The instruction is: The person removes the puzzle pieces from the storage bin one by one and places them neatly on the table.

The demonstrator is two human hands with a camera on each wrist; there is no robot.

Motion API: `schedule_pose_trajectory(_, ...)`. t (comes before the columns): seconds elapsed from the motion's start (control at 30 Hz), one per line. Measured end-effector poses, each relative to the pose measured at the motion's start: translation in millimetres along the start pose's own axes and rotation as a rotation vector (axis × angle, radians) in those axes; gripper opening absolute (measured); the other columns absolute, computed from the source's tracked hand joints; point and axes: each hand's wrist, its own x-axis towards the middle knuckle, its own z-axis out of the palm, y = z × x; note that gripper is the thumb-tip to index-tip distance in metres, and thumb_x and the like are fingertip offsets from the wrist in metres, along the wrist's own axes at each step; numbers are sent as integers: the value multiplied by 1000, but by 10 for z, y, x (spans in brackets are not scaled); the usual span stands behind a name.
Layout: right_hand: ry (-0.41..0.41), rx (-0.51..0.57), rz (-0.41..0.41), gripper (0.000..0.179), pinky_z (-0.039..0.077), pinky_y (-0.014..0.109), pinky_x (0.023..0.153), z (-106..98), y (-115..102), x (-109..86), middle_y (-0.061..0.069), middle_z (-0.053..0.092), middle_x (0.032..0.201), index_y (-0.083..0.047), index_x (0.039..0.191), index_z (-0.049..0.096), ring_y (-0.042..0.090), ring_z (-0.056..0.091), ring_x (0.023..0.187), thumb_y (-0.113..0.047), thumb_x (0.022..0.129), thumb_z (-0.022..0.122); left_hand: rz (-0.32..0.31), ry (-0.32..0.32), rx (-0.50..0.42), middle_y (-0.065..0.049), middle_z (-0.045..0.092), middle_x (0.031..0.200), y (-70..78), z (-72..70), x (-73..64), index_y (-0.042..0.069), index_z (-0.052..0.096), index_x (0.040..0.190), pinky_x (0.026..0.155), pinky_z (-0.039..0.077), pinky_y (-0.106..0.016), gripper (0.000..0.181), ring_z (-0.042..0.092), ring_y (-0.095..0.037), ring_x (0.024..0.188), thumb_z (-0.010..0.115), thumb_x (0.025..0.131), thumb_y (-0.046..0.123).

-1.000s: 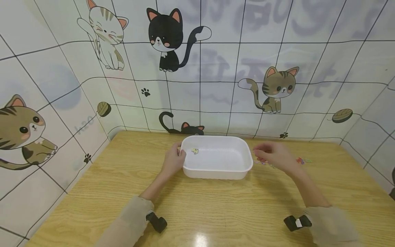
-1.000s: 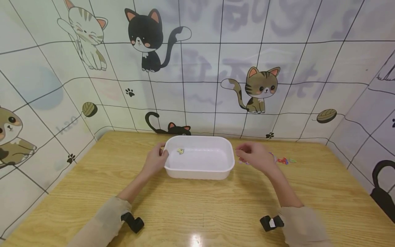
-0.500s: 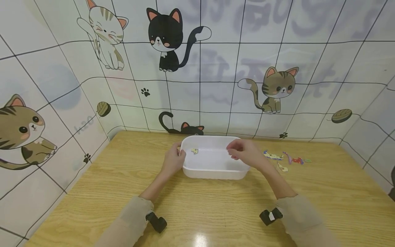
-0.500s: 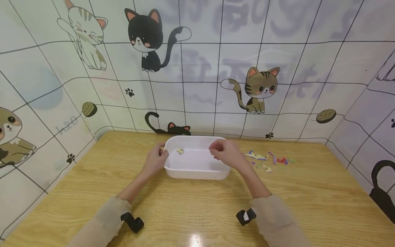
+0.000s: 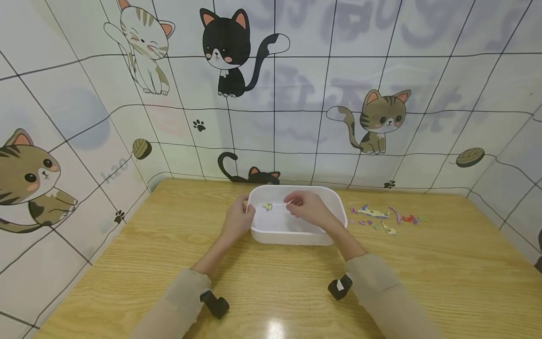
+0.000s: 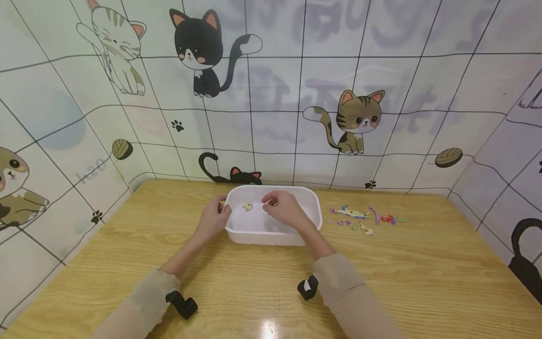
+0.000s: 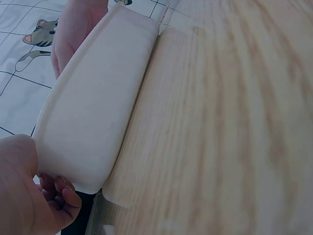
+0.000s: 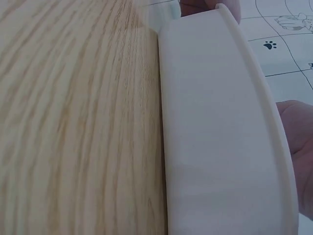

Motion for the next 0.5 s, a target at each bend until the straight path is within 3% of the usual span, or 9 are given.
schedule_pose_trajectory(0.5,-38,-40,128,27,51,24,64,307,-14,438,12,72,94,2,115,70,14,64,70,-10,91,66,6,11,5,-3,46,72,-9,2,13,-6,56,134,54,37,-27,41,43,-15,62,52,94,5)
